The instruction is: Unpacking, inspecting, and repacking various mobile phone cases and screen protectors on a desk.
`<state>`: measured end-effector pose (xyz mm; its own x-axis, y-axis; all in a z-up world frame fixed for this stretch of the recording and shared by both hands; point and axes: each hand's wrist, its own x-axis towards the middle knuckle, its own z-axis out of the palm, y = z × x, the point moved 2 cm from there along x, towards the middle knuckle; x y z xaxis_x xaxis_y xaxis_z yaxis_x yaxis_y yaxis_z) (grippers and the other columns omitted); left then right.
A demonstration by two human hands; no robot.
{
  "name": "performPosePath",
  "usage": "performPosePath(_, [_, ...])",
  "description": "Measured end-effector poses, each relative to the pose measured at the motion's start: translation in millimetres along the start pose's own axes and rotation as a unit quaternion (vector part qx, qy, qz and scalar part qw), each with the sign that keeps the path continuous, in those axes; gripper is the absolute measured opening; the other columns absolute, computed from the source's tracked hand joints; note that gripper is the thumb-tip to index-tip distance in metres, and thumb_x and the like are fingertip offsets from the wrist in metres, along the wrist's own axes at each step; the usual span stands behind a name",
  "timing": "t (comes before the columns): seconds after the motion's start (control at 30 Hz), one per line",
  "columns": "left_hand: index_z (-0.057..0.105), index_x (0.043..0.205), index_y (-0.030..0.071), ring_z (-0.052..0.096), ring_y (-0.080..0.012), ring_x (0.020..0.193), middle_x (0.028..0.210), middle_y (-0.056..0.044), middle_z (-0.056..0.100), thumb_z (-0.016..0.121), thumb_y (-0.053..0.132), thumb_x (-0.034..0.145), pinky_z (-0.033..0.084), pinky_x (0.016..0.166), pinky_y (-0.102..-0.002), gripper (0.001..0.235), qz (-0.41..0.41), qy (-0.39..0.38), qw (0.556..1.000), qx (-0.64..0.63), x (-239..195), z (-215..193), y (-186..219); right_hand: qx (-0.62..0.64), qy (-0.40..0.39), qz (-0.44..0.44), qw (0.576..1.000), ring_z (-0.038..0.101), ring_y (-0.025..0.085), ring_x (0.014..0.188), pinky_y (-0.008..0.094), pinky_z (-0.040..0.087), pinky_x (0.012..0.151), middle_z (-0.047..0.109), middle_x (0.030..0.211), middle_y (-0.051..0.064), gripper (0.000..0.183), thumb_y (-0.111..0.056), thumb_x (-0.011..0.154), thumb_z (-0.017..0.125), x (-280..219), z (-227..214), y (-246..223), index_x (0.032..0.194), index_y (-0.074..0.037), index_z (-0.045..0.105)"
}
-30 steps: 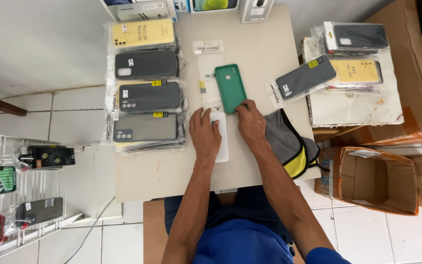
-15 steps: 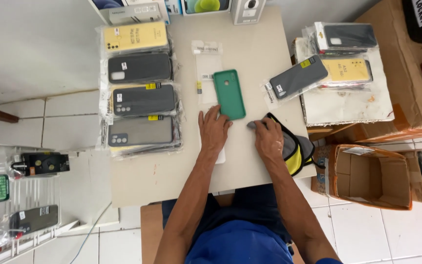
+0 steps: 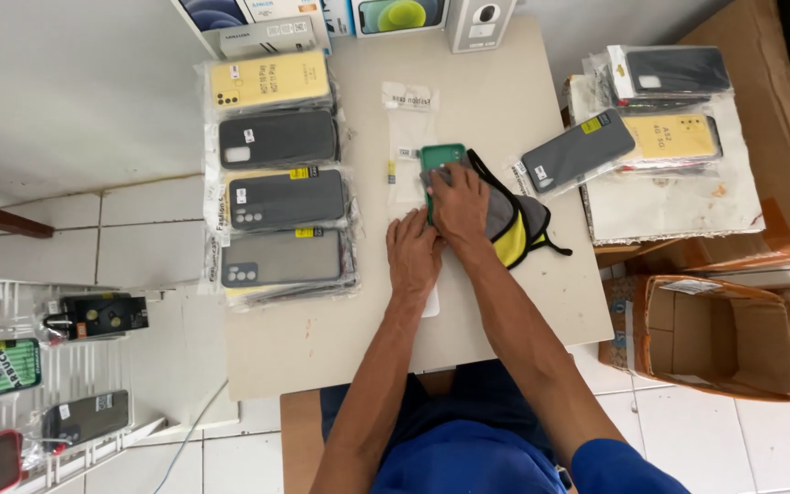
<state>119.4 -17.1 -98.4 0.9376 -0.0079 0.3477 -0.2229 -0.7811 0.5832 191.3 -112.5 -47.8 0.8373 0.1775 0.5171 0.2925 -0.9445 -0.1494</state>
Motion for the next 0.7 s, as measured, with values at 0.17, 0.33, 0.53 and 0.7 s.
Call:
performPosePath(0.17, [0.072, 0.095, 0.016, 0.054, -0.0266, 0.134, 0.137, -0.005, 0.063, 0.072, 0.027, 0.093, 0.030, 0.117, -0.050, 0.011, 0.004, 0.017, 1.000, -0.005, 0, -11, 3, -0.032, -0.061, -0.022, 0.997, 0.055, 0.030, 0.108, 0.045, 0.044, 0.080, 0.053, 0.123, 0.009, 0.027, -0.025, 0.101, 0.065, 3, -3, 11, 0.126, -0.019, 0.071])
performPosePath(0.33, [0.073, 0.093, 0.016, 0.055, -0.0264, 0.131, 0.134, -0.005, 0.065, 0.072, 0.032, 0.093, 0.032, 0.115, -0.049, 0.016, 0.014, 0.030, 0.999, -0.007, 2, -11, 6, -0.055, 0.013, -0.005, 0.998, 0.065, 0.023, 0.083, 0.030, 0.051, 0.066, 0.055, 0.099, 0.002, 0.015, -0.031, 0.096, 0.071, 29, 30, 32, 0.108, -0.023, 0.075])
performPosePath(0.53, [0.074, 0.089, 0.013, 0.059, -0.0287, 0.128, 0.133, -0.008, 0.068, 0.073, 0.031, 0.093, 0.034, 0.114, -0.051, 0.018, 0.013, 0.047, 0.998, -0.039, 8, -14, 6, -0.029, 0.044, -0.040, 0.998, 0.064, 0.023, 0.078, 0.031, 0.050, 0.062, 0.057, 0.103, 0.003, 0.012, -0.029, 0.097, 0.068, 44, 39, 25, 0.093, -0.018, 0.071])
performPosePath(0.7, [0.072, 0.093, 0.014, 0.060, -0.0301, 0.127, 0.130, -0.008, 0.069, 0.076, 0.032, 0.090, 0.036, 0.113, -0.051, 0.019, 0.016, 0.064, 0.997, -0.033, 0, -6, 2, 0.103, -0.014, -0.116, 0.988, 0.063, 0.033, 0.078, 0.040, 0.050, 0.064, 0.063, 0.111, 0.011, 0.018, -0.013, 0.101, 0.062, 31, 20, 26, 0.107, -0.008, 0.078])
